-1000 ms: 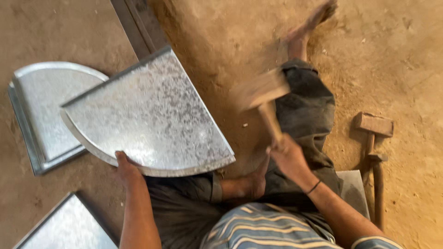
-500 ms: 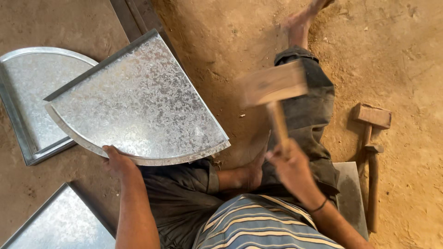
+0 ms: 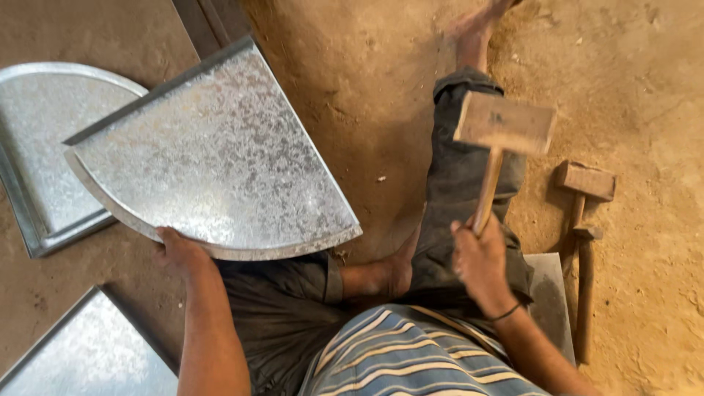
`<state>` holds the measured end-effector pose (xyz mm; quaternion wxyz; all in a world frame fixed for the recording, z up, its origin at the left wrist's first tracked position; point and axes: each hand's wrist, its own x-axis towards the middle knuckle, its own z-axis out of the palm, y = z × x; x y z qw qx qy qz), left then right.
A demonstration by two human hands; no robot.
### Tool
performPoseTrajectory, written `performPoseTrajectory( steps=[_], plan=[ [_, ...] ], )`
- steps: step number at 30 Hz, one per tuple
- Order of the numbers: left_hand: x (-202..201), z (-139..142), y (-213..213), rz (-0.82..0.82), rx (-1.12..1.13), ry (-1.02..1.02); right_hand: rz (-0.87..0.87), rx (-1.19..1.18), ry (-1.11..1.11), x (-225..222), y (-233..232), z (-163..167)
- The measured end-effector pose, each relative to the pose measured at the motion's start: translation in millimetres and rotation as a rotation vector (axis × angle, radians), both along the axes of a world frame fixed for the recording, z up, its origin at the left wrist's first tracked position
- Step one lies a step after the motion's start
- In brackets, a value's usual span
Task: The person sits on the floor and uses a wooden mallet to hammer a semi-circular metal sheet against a long metal bar, shaping its edge. They repeatedly reposition the sheet and strike it to form a curved profile.
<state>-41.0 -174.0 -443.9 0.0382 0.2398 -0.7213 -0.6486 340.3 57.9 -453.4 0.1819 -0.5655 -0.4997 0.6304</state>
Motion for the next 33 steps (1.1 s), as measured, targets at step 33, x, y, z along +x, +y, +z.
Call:
performPoseTrajectory(
  steps=[33],
  plan=[
    [-1.7,-11.3,-4.0,-0.038,0.021,-0.054,0.425,0.518,0.019,-51.7,-20.0,-10.8]
  ],
)
